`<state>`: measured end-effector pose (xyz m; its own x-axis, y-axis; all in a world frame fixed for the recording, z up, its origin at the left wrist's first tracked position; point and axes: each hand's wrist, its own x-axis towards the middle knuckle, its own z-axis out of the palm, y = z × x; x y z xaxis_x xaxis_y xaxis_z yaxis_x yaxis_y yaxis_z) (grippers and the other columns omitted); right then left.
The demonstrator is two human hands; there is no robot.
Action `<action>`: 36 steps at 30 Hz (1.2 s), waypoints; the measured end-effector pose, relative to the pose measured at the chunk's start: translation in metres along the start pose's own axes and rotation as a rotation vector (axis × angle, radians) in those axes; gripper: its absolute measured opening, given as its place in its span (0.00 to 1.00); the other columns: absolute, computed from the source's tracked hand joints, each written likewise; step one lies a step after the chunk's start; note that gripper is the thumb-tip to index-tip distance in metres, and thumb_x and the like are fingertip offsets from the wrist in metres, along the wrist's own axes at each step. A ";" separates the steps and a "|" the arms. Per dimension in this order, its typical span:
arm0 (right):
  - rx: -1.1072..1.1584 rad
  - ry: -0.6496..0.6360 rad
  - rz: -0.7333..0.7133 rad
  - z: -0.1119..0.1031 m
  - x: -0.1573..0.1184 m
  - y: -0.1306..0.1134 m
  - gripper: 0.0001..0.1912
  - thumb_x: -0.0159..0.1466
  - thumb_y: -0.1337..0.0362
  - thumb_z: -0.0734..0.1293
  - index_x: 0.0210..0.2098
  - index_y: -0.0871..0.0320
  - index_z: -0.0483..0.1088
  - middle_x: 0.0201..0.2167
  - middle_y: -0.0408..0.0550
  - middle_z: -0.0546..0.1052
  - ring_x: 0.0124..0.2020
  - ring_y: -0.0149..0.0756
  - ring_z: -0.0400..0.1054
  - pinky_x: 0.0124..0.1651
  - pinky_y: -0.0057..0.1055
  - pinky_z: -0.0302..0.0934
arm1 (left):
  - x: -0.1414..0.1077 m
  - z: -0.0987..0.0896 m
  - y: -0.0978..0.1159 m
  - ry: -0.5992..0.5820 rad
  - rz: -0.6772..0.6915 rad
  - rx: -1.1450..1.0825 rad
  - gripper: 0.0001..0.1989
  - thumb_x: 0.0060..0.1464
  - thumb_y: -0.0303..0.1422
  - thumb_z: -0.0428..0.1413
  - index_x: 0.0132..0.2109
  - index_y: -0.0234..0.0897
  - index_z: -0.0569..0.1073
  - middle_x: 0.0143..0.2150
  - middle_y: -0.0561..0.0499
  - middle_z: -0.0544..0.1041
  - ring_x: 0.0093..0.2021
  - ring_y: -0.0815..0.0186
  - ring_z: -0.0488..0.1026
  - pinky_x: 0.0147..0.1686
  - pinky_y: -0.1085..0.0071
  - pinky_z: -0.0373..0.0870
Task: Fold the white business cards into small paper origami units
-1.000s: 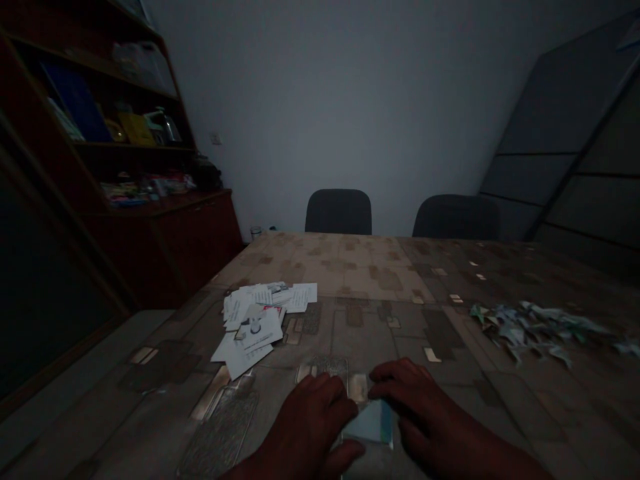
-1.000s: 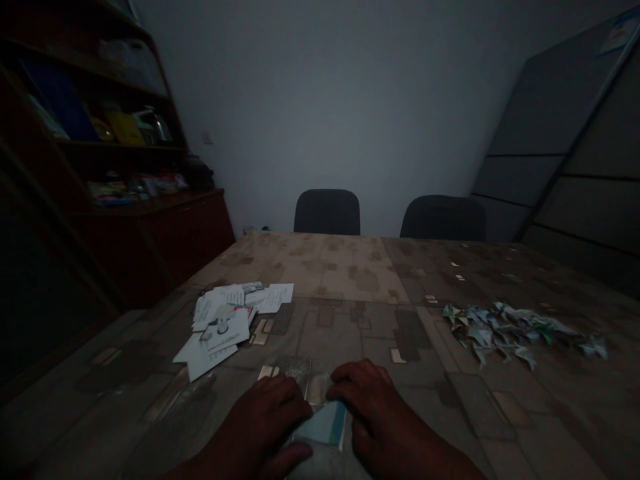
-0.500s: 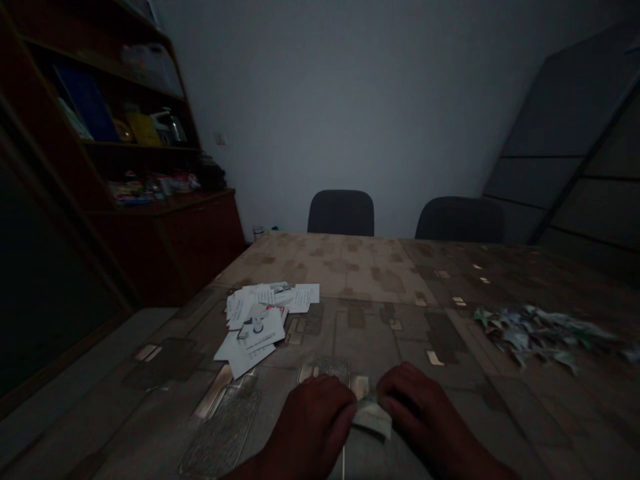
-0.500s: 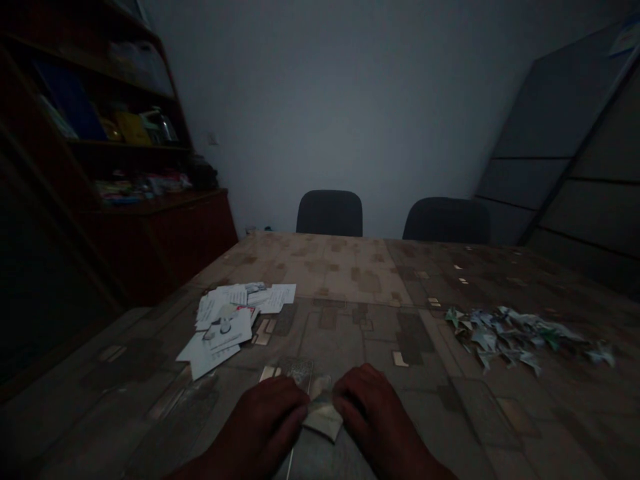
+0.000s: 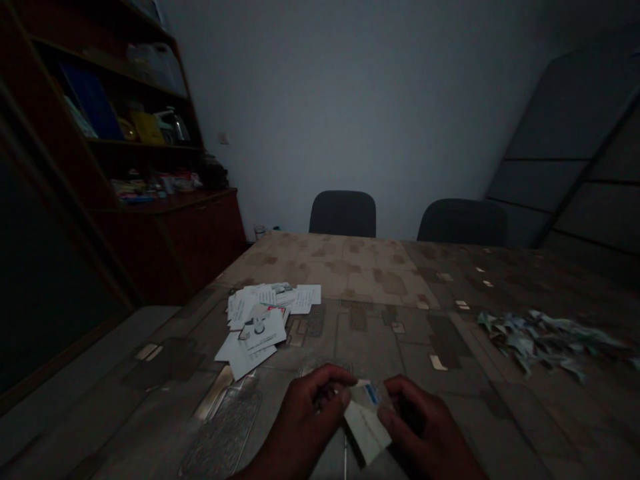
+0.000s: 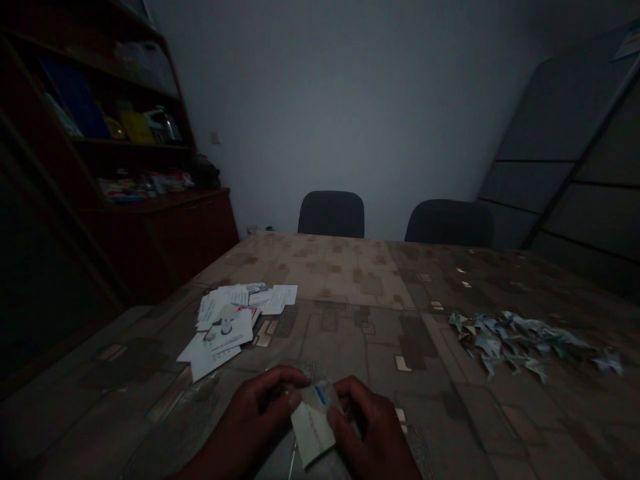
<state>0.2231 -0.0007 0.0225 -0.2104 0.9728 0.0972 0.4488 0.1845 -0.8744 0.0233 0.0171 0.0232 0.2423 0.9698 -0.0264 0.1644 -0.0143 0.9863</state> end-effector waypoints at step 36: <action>-0.091 0.123 -0.019 0.011 0.001 -0.003 0.09 0.58 0.59 0.65 0.28 0.56 0.73 0.24 0.45 0.76 0.29 0.39 0.71 0.32 0.28 0.62 | 0.000 0.005 0.007 -0.038 -0.098 -0.015 0.10 0.47 0.36 0.57 0.28 0.32 0.74 0.23 0.50 0.74 0.24 0.67 0.69 0.26 0.72 0.63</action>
<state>0.2122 -0.0021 0.0198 -0.1139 0.9778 0.1760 0.5236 0.2097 -0.8257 0.0290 0.0161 0.0290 0.2620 0.9565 -0.1286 0.1747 0.0840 0.9810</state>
